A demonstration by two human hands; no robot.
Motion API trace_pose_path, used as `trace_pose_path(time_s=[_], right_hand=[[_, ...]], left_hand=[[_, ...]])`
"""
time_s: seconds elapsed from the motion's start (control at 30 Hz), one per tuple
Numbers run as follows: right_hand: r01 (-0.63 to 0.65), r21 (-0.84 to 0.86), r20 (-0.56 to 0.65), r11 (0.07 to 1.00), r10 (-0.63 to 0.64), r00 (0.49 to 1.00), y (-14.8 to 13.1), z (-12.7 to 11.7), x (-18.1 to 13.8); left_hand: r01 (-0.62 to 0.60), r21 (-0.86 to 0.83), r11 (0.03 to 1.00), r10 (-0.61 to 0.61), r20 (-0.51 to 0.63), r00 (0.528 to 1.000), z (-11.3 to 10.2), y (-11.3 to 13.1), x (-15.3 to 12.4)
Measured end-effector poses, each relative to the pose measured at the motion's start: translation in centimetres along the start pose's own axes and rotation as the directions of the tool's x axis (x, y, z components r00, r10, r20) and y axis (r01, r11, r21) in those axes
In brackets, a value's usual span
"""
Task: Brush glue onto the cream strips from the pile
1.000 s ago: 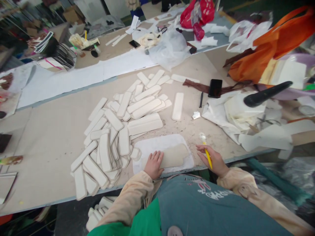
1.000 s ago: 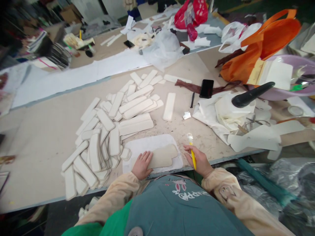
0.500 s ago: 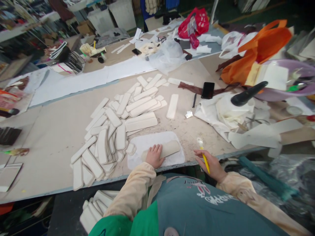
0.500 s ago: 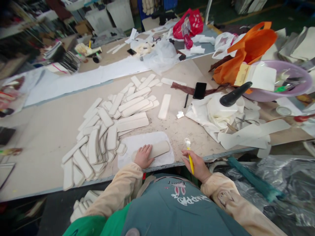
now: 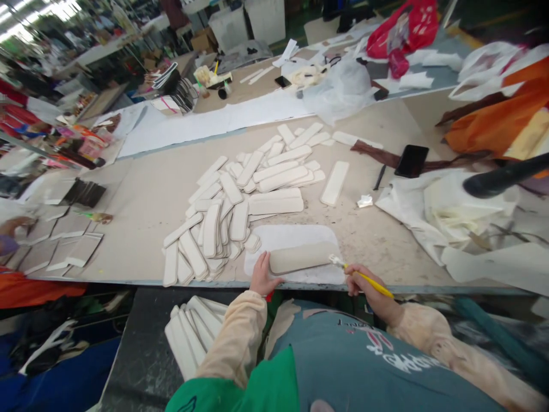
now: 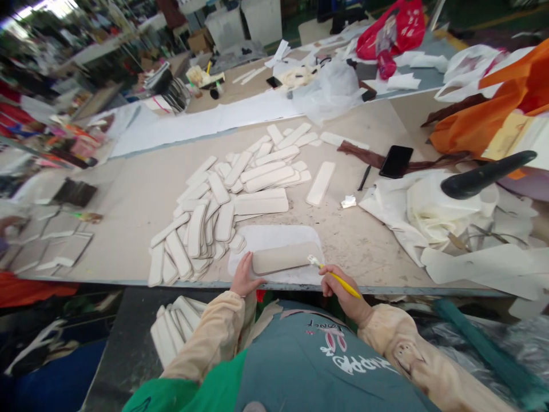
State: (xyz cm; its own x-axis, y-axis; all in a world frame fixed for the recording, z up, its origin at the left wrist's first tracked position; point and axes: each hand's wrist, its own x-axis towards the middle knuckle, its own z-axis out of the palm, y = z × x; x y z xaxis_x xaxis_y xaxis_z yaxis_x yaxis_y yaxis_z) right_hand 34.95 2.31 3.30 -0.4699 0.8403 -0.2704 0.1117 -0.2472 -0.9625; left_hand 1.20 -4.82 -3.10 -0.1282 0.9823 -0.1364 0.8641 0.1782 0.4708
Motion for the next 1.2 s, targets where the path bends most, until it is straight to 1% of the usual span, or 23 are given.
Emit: trace_pose_path(time_s=[0.1,0.27,0.33,0.43,0.5,0.6,0.77,0.9,1.07,1.2], right_hand=[[-0.065,0.105,0.053,0.992,0.06,0.997,-0.8,2.7,1.9],[-0.134,0.21,0.115,0.968,0.111,0.987,-1.5,7.6,5.4],[-0.157,0.22,0.148,0.963,0.126,0.981,-1.6,9.5,6.5],[-0.193,0.205,0.208,0.96,0.149,0.967,-1.5,12.0,7.6],[-0.207,0.192,0.233,0.959,0.161,0.959,-1.4,13.3,8.2],[-0.224,0.166,0.233,0.96,0.182,0.955,-0.9,14.6,9.0],[-0.262,0.126,0.212,0.957,0.232,0.949,0.2,15.7,9.7],[-0.28,0.081,0.178,0.957,0.262,0.948,0.6,15.6,9.6],[-0.275,0.053,0.114,0.96,0.267,0.957,0.4,14.3,8.9],[-0.266,0.027,0.03,0.964,0.265,0.964,0.3,12.1,8.3]], left_hand=[[-0.026,-0.066,0.998,0.025,-0.012,1.0,0.1,-0.6,0.8],[-0.066,-0.115,0.991,0.07,0.031,0.997,-0.3,-1.4,2.0],[-0.086,-0.125,0.988,0.092,0.038,0.995,-0.4,-1.8,2.0],[-0.133,-0.148,0.98,0.137,0.019,0.99,-0.3,-2.3,1.9],[-0.137,-0.154,0.978,0.141,0.013,0.99,-0.1,-2.5,1.8],[-0.122,-0.155,0.98,0.126,0.02,0.992,0.1,-2.6,1.8],[-0.134,-0.156,0.979,0.136,0.007,0.991,0.2,-2.7,1.8],[-0.15,-0.142,0.978,0.151,-0.002,0.989,0.0,-2.5,1.7],[-0.167,-0.118,0.979,0.167,-0.009,0.986,0.1,-2.5,1.7],[-0.172,-0.084,0.981,0.172,-0.007,0.985,0.2,-2.6,1.9]])
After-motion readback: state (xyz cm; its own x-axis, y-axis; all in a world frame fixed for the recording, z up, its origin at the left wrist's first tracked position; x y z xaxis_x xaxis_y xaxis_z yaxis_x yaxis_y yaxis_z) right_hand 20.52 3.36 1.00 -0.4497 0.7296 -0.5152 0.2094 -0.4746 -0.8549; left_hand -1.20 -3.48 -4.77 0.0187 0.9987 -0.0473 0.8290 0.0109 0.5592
